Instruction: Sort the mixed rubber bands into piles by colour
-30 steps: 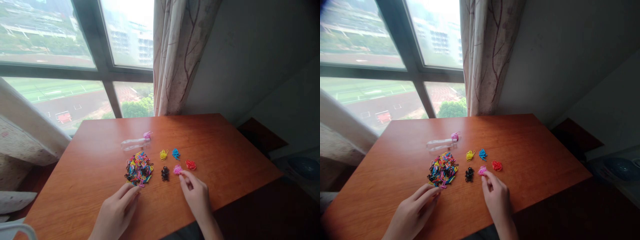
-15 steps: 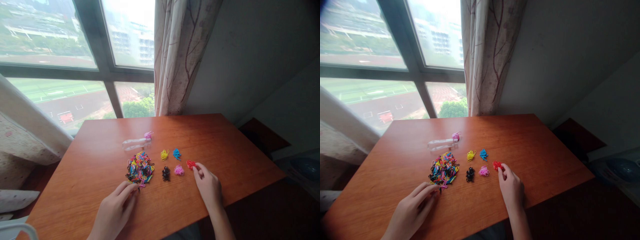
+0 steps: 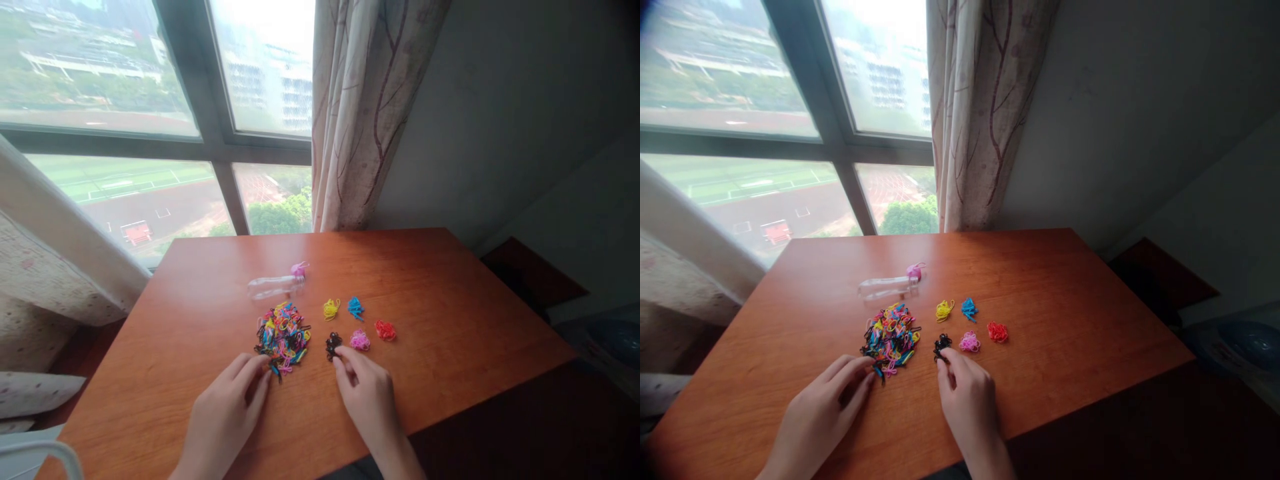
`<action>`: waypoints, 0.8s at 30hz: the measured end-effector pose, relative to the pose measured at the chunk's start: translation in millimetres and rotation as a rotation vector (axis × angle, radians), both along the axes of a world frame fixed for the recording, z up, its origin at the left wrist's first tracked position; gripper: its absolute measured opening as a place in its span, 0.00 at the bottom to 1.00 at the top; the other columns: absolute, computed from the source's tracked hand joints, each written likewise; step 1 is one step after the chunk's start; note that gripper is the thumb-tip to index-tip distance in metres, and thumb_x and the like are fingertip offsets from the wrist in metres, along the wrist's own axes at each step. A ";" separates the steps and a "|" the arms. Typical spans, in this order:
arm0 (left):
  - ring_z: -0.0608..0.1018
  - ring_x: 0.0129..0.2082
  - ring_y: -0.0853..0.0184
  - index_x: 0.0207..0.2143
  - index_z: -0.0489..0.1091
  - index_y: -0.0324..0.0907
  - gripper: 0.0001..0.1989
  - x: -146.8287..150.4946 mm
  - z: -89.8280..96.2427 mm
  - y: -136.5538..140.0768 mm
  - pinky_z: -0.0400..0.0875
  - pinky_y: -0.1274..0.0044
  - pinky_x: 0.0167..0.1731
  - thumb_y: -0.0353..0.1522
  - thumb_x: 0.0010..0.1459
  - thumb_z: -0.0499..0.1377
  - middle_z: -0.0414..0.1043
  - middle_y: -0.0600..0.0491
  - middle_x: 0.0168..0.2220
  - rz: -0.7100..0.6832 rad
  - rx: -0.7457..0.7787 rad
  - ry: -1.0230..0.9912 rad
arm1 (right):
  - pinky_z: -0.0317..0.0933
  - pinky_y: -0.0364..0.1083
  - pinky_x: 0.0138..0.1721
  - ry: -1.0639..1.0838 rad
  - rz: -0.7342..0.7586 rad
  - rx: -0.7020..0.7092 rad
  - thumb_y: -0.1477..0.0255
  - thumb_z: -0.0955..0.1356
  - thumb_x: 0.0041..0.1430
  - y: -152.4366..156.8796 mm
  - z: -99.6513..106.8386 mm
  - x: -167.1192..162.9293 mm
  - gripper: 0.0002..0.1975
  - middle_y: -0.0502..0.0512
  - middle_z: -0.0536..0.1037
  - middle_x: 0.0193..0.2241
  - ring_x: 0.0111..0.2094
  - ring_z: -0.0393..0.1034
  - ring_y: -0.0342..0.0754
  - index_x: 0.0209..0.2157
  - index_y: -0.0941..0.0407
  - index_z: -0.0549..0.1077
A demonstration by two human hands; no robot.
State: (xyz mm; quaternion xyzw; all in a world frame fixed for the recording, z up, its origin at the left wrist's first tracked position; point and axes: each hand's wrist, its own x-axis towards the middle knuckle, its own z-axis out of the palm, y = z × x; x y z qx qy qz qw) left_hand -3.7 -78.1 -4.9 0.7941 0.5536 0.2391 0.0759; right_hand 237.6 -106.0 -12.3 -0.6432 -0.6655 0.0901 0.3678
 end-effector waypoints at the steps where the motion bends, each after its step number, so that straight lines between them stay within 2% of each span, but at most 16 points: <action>1: 0.81 0.30 0.70 0.41 0.72 0.49 0.09 0.4 0.1 0.5 0.71 0.82 0.27 0.36 0.64 0.52 0.78 0.58 0.37 -0.011 -0.001 0.019 | 0.62 0.41 0.31 0.001 0.031 -0.005 0.68 0.61 0.69 -1.1 -0.6 -7.6 0.14 0.54 0.80 0.28 0.26 0.75 0.46 0.39 0.56 0.77; 8: 0.81 0.28 0.70 0.38 0.72 0.49 0.10 0.0 0.1 1.4 0.70 0.82 0.25 0.35 0.65 0.51 0.77 0.59 0.34 -0.043 0.019 0.032 | 0.59 0.40 0.31 0.008 0.125 -0.054 0.71 0.61 0.68 -7.0 -3.7 -34.3 0.12 0.50 0.78 0.26 0.27 0.74 0.45 0.37 0.53 0.76; 15: 0.81 0.30 0.71 0.39 0.72 0.49 0.08 -4.7 2.3 0.5 0.72 0.83 0.29 0.34 0.64 0.52 0.77 0.59 0.35 -0.060 -0.023 -0.069 | 0.58 0.41 0.32 0.033 0.133 -0.079 0.72 0.61 0.66 -8.8 -5.1 -34.0 0.11 0.50 0.78 0.26 0.27 0.74 0.45 0.36 0.53 0.76; 24: 0.79 0.29 0.71 0.36 0.72 0.46 0.08 -5.2 16.9 6.1 0.72 0.84 0.30 0.35 0.64 0.54 0.77 0.57 0.33 -0.108 -0.034 -0.174 | 0.58 0.41 0.33 0.046 0.144 -0.094 0.73 0.61 0.66 -8.6 -3.3 -34.8 0.12 0.51 0.79 0.27 0.29 0.74 0.46 0.35 0.53 0.75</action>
